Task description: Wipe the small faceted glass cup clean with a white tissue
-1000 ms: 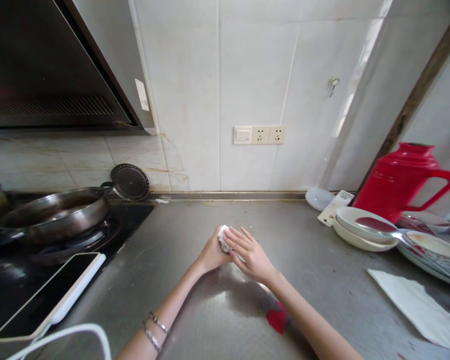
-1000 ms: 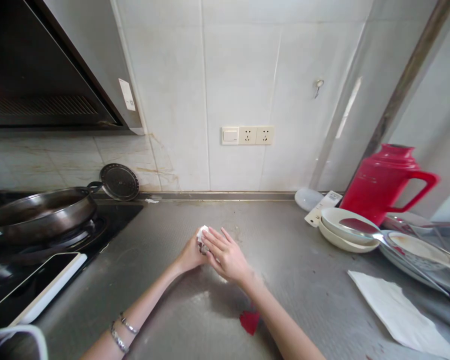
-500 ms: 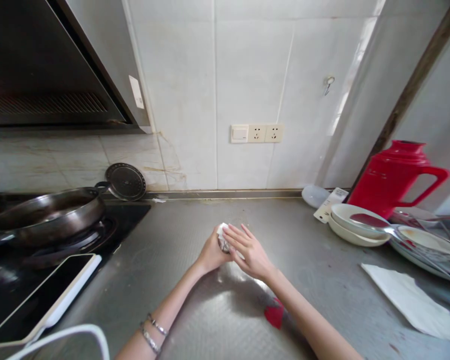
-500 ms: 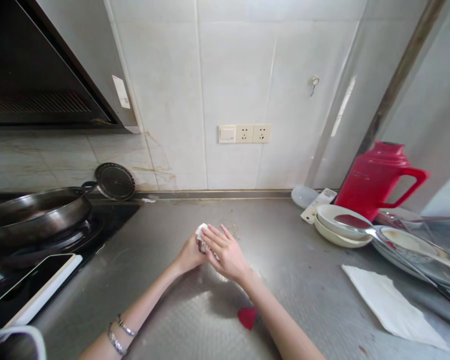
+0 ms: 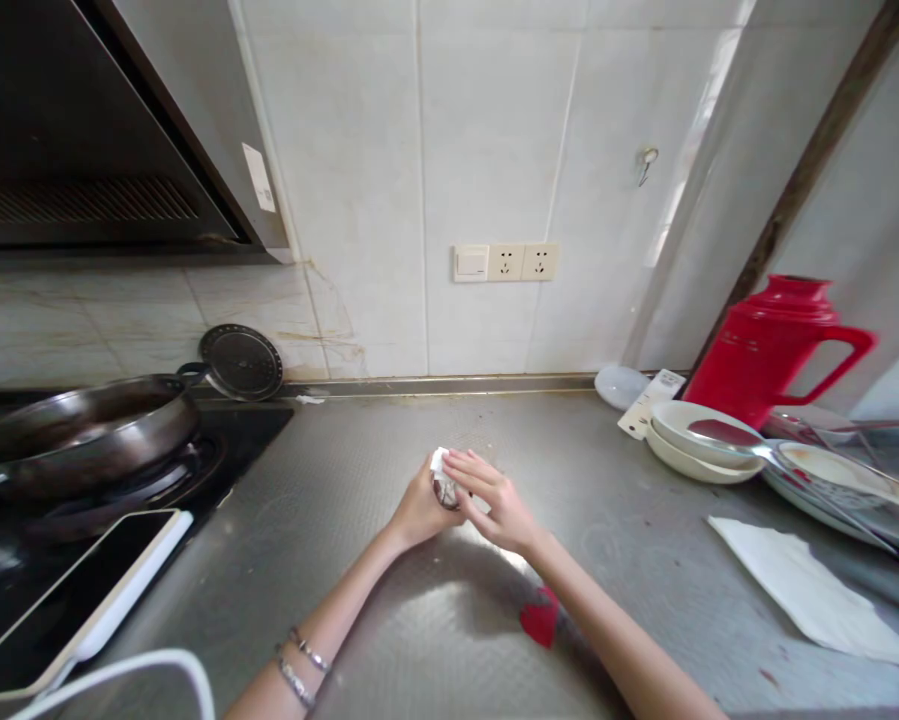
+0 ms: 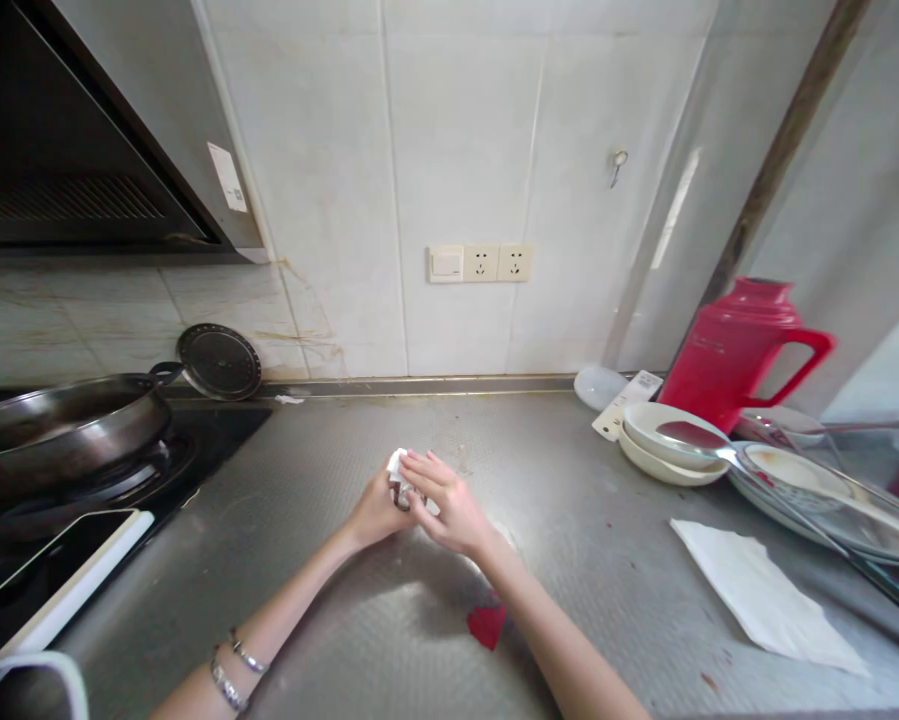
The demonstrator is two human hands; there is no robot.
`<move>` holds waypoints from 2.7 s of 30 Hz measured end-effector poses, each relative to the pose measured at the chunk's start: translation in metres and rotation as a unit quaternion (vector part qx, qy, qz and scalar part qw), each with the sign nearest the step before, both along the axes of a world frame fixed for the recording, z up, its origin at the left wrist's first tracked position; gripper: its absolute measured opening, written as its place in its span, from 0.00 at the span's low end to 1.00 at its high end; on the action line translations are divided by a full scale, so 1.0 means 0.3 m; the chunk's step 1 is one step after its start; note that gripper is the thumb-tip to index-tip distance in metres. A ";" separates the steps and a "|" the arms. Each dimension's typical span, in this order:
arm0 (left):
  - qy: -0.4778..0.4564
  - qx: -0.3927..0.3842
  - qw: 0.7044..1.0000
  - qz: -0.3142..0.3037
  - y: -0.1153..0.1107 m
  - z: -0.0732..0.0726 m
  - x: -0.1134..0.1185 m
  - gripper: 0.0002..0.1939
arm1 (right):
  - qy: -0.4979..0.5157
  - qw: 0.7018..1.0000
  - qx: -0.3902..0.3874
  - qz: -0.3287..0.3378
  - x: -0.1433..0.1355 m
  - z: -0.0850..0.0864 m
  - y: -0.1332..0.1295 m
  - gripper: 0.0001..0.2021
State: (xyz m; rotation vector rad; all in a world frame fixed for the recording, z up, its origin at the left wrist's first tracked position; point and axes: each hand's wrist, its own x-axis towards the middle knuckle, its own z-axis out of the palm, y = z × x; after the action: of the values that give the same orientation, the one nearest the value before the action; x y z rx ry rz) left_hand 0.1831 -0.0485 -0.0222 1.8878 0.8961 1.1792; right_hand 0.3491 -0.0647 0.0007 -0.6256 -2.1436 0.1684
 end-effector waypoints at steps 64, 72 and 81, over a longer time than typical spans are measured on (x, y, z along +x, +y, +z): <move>0.013 -0.066 0.997 0.033 0.002 0.004 -0.006 0.50 | 0.315 0.814 -0.488 -0.002 -0.038 -0.004 0.021 0.28; -0.009 -0.053 0.998 0.039 0.022 -0.029 -0.006 0.44 | 0.278 0.898 -0.338 -0.047 -0.057 -0.070 0.048 0.23; -0.034 -0.021 0.999 0.001 0.023 -0.022 -0.013 0.37 | 0.114 0.993 -0.039 -0.004 -0.028 -0.038 0.007 0.18</move>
State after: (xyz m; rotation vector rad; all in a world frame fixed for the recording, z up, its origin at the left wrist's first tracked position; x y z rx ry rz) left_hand 0.1792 -0.0416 -0.0287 1.8025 0.8799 1.2085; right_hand 0.3408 -0.0627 -0.0108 -0.6281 -1.9218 0.3071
